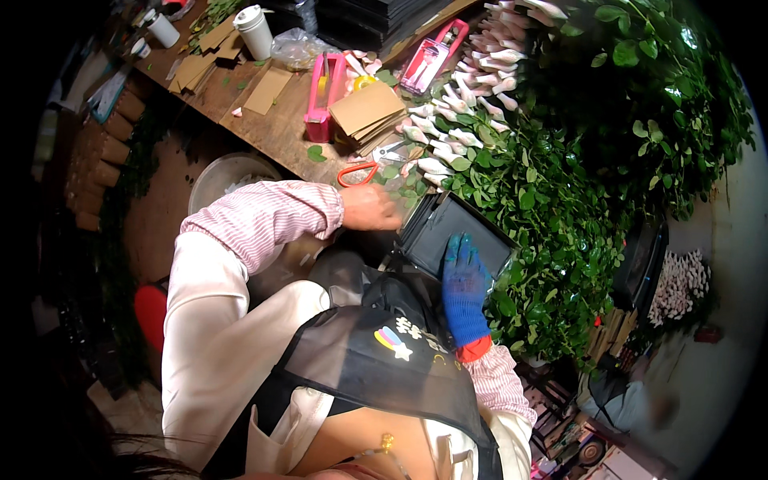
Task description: The person arranges white flowers and green leaves into a black tray. They pick up flowers and leaves, place them into the tray, and adjust their positions. The person also handles cardboard pieces and a stapler, likely for packaging.
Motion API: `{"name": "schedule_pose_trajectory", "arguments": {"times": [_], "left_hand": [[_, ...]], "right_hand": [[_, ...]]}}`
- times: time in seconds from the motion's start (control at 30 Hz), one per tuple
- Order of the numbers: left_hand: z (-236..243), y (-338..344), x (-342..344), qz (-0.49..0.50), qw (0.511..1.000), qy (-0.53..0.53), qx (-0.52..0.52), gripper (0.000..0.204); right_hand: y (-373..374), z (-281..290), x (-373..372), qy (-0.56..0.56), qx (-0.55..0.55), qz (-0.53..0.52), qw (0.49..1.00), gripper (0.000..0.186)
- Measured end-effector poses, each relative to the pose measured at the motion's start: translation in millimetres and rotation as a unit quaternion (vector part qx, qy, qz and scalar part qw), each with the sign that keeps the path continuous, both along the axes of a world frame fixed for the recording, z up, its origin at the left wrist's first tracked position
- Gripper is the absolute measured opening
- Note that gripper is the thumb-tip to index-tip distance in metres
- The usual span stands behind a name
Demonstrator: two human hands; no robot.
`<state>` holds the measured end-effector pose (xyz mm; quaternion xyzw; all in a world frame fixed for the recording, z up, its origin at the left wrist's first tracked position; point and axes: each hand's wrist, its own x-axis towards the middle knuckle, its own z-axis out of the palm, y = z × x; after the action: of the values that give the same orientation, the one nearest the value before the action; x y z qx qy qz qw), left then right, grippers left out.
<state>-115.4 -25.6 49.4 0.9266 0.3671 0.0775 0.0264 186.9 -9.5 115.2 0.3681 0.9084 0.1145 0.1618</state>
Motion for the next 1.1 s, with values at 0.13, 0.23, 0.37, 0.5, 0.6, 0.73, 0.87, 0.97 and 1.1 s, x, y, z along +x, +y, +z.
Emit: {"name": "schedule_pose_trajectory", "arguments": {"times": [0.13,0.23,0.37,0.5,0.6,0.73,0.87,0.97,1.1], "left_hand": [[-9.6,45.6,-22.4,-0.131,0.965,-0.111,0.198,0.011],[-18.7,59.0,-18.4,0.069,0.983,-0.031,0.165,0.012],[-31.2,91.1,-1.8,0.095,0.978,-0.063,0.172,0.009],[-33.3,108.7,4.1,0.126,0.992,-0.017,0.000,0.008],[-37.6,105.7,2.8,0.161,0.985,0.013,-0.060,0.014],[-34.5,69.7,-2.9,0.182,0.976,-0.048,0.107,0.028],[26.8,6.0,-2.4,0.343,0.924,-0.164,-0.042,0.066],[68.2,-26.3,42.3,0.316,0.863,-0.350,-0.180,0.080],[79.2,-38.9,103.3,0.138,0.856,-0.439,-0.236,0.101]], "right_hand": [[-4.3,-1.1,1.1,0.021,0.001,-0.001,1.000,0.063],[-8.0,8.5,-1.7,0.050,-0.008,-0.002,0.999,0.063],[-5.4,0.5,2.0,0.038,0.001,-0.006,0.999,0.064],[-5.6,3.9,-4.1,0.003,-0.012,-0.032,0.999,0.063],[-2.2,3.1,-1.8,0.018,-0.019,-0.037,0.999,0.062],[5.3,33.6,4.7,0.151,-0.085,-0.020,0.985,0.067],[-3.9,51.8,3.7,0.405,-0.121,-0.080,0.903,0.065],[-20.0,61.1,-20.2,0.432,-0.279,-0.085,0.853,0.113],[-21.9,50.0,-28.2,0.500,-0.381,-0.091,0.772,0.105]]}}
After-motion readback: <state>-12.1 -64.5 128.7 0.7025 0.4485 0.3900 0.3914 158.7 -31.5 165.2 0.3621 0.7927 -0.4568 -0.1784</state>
